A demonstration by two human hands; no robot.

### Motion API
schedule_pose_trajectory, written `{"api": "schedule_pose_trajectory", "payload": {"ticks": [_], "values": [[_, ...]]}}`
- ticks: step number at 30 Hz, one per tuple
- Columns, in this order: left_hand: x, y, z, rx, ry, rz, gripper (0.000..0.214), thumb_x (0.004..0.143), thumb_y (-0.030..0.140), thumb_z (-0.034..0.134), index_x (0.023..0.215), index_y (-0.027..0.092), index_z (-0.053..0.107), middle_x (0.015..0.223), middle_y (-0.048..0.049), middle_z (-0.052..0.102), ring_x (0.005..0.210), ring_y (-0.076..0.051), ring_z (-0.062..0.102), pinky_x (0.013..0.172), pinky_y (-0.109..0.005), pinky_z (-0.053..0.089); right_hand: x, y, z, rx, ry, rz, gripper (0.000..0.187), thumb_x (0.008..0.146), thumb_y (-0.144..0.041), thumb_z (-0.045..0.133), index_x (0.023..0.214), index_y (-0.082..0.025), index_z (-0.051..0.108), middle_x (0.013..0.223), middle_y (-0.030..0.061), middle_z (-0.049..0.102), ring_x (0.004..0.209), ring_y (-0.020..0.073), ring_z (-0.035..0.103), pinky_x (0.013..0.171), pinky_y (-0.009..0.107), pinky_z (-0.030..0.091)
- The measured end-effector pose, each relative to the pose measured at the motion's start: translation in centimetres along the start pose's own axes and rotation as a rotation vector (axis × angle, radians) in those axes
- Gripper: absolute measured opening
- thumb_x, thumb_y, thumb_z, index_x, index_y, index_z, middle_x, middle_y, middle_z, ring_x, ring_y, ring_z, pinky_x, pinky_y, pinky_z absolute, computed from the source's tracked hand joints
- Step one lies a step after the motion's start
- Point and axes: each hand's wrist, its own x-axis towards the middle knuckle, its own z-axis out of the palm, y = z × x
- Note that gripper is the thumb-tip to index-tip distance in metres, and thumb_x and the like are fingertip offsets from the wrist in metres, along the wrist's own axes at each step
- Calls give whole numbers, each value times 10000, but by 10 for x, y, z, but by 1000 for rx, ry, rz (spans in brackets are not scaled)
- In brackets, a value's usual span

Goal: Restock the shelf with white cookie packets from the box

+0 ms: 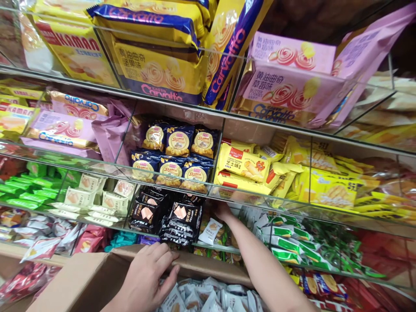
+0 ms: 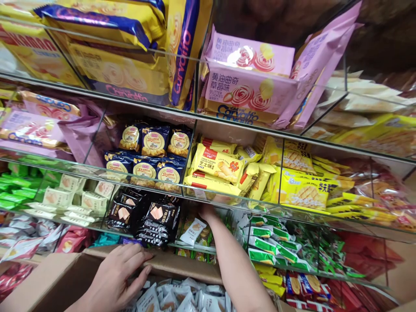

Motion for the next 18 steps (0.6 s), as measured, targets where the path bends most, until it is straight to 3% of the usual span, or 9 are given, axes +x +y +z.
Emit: {"api": "schedule_pose_trajectory", "payload": {"ticks": [4,8,10,14,18], "values": [[1,1,-2,-2,-27,4,101,811,232,447,836,204,541,713,-21,525,682,-191,495,602,-329,361,-6,0,-17,13,-132,66,200,659,-263,652,852,-212,666,882,38,680,870,218,581,824,349,435],[1,2,-3,-12,-32,-4,102,813,235,443,838,210,539,709,-20,525,682,-195,493,600,-331,355,-16,2,-28,12,-392,180,361,458,-369,771,755,-182,685,684,22,675,608,194,595,596,325,492],[0,2,-2,-22,-30,-6,106,813,240,446,862,216,538,719,-20,528,687,-196,491,605,-333,353,-18,0,-27,2,-454,217,451,398,-339,795,796,-158,687,688,39,673,574,194,589,544,313,484],[-1,2,-2,-35,-33,-9,120,817,241,443,888,224,537,731,-22,533,695,-197,490,610,-335,349,-19,-6,-24,-5,-466,219,454,359,-240,805,787,-143,687,711,40,673,592,188,590,561,290,476],[-1,2,-2,-28,-28,-8,127,817,246,440,889,222,543,735,-22,536,694,-195,495,607,-333,350,-21,-6,-30,25,-357,196,257,485,-206,751,722,-141,676,688,30,676,610,193,601,558,274,479]]}}
